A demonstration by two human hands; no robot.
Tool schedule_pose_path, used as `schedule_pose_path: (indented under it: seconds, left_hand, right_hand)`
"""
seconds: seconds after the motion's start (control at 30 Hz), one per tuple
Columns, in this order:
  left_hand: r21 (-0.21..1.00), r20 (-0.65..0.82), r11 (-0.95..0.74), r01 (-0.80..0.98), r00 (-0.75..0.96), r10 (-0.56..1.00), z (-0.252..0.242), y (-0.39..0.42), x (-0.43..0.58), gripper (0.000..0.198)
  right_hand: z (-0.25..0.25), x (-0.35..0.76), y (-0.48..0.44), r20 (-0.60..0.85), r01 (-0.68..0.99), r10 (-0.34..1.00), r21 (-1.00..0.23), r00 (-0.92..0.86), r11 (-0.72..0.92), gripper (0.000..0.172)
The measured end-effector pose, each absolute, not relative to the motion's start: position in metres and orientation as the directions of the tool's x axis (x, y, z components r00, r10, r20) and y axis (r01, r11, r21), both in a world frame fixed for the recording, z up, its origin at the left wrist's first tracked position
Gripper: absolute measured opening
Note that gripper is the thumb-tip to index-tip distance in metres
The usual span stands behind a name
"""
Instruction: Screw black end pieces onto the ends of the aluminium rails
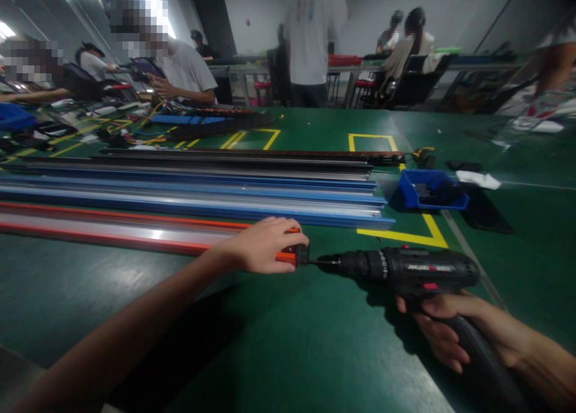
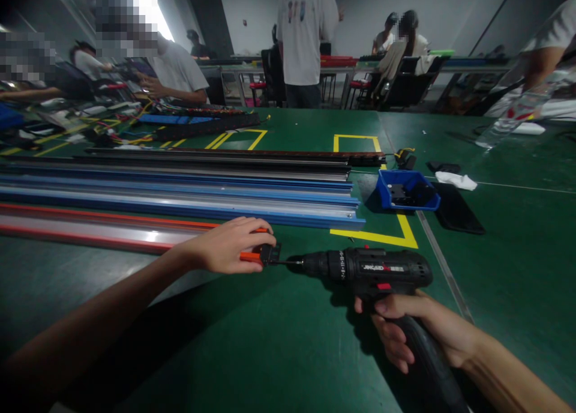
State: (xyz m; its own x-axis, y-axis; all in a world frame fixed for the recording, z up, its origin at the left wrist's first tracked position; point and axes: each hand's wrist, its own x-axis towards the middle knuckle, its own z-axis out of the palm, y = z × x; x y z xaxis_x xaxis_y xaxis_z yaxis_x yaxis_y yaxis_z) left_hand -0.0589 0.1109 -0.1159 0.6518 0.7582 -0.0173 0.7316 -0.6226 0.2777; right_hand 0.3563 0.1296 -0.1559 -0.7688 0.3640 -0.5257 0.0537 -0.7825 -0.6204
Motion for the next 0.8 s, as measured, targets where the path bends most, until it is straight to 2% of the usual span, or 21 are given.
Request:
schedule_pose_path:
  seconds: [0.3,0.5,0.8]
  left_hand:
    - [0.280,-0.065,-0.610,0.742,0.648,0.759,-0.1113,0.1103,-0.0563,0.031]
    - [0.280,-0.066,-0.607,0.744,0.645,0.761,-0.1105,0.1102,-0.0556,0.030]
    - [0.285,-0.067,-0.607,0.742,0.647,0.759,-0.1121,0.1106,-0.0573,0.033]
  right_hand:
    - [-0.1636,0.3615,0.1310,-0.538,0.061,0.371,-0.623,-0.757,-0.780,0.033]
    - [-0.1623,0.3587,0.1314,-0.533,0.054,0.382,-0.631,-0.755,-0.774,0.028]
    - [-0.1660,0.3625,0.1322,-0.501,0.041,0.364,-0.628,-0.785,-0.777,0.032]
